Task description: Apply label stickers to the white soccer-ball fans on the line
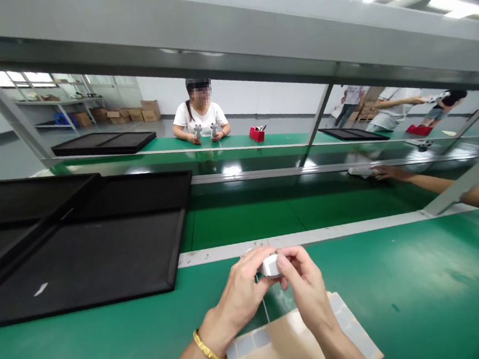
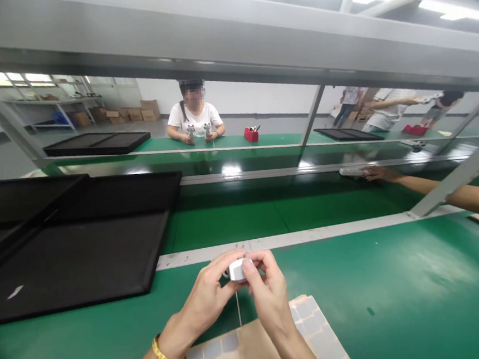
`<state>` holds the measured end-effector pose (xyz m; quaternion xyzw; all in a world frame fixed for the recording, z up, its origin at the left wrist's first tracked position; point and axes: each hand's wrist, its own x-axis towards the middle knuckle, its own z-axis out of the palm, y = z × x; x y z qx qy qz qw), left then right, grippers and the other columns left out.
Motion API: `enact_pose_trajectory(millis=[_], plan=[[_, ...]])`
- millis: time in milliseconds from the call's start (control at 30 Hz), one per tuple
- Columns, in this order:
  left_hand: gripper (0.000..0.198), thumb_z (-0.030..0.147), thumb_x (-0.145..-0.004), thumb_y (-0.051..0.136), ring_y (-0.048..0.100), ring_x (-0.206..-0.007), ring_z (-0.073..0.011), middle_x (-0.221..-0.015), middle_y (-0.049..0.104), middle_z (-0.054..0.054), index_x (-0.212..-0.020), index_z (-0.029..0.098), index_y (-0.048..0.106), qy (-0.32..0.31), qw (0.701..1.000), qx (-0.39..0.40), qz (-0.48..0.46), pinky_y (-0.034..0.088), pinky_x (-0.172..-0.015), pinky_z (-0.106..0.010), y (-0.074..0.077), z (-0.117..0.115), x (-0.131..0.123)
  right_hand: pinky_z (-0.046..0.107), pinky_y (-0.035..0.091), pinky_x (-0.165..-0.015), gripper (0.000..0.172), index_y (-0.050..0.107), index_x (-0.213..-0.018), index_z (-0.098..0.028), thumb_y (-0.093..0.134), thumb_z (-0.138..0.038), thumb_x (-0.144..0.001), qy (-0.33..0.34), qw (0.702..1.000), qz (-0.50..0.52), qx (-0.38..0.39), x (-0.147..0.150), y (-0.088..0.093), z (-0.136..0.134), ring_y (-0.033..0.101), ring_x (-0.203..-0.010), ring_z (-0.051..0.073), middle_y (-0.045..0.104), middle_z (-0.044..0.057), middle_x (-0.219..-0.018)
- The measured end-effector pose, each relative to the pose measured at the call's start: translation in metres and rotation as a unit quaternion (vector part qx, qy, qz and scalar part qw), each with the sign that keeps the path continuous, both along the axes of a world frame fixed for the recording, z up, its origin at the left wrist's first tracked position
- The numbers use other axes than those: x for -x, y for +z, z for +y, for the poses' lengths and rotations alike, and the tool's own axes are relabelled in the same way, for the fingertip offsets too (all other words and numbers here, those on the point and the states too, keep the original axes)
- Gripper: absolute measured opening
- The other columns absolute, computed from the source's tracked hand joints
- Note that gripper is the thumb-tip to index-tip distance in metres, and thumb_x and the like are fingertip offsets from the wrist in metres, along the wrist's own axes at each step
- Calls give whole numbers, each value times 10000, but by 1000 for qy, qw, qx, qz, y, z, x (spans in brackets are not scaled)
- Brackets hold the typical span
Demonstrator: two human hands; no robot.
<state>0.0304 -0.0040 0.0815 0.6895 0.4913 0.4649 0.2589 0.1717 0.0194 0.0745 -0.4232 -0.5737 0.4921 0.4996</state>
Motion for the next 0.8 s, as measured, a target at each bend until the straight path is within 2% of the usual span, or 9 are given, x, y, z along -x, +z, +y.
enact_pose_trajectory(millis=[133,267,367,433,500,567,633,733,800], plan=[[397,144,-833,664,585,-1138,-174,-1222,633,-14,-1203,258,576,4,1000,-1,8,462,-981,-276,-1,0,-1,236,410,-483,287,580,-851,-185,518,-459,-911,-3,1000,21,-3,-2,-6,10,460,-488,91,548,-23,-684],[405,229,-801,719,630,-1062,-189,-1163,668,-33,-1186,232,594,14,1000,-1,4,495,-947,-297,-3,18,2,245,430,-494,284,580,-929,-183,494,-453,-916,-40,999,-2,23,-40,-17,21,504,-513,107,553,-19,-690],[426,262,-780,742,629,-1069,-203,-1172,666,-58,-1180,203,607,33,996,-78,8,483,-984,-335,-11,58,7,252,438,-530,280,618,-973,-178,541,-436,-895,-72,994,-75,45,-90,-29,13,512,-541,115,579,-7,-712],[398,263,-799,721,602,-1121,-210,-1199,655,-68,-1177,200,614,48,986,-149,56,451,-1030,-367,-21,97,10,264,440,-557,254,658,-943,-180,561,-407,-887,-77,985,-141,56,-119,-37,-1,532,-572,133,604,8,-714],[356,229,-833,675,547,-1199,-214,-1257,621,-75,-1182,203,615,62,973,-185,120,398,-1084,-401,-35,137,13,281,452,-625,202,690,-902,-192,583,-361,-874,-69,976,-200,50,-137,-43,-17,584,-676,167,649,35,-783],[334,158,-849,622,485,-1267,-228,-1339,553,-99,-1181,190,622,67,969,-180,152,350,-1117,-430,-49,172,19,292,458,-695,163,704,-887,-207,584,-316,-870,-49,968,-245,31,-143,-49,-29,615,-790,196,676,53,-883],[338,91,-846,568,427,-1319,-251,-1412,472,-120,-1166,174,637,61,971,-155,169,330,-1127,-447,-64,196,27,296,467,-733,184,694,-933,-215,527,-287,-903,-28,948,-318,-16,-140,-54,-34,626,-834,201,680,58,-932],[384,14,-820,483,358,-1370,-268,-1465,405,-107,-1119,171,667,31,973,-106,202,318,-1137,-444,-83,211,39,322,480,-766,241,669,-1011,-218,441,-261,-944,-18,902,-423,-81,-129,-59,-33,633,-881,220,679,71,-977],[443,-29,-798,424,309,-1398,-271,-1471,399,-100,-1114,161,669,20,973,-74,219,278,-1158,-458,-90,210,45,350,486,-777,248,670,-1019,-219,438,-248,-939,-26,890,-445,-95,-122,-63,-30,635,-916,250,682,82,-990]])
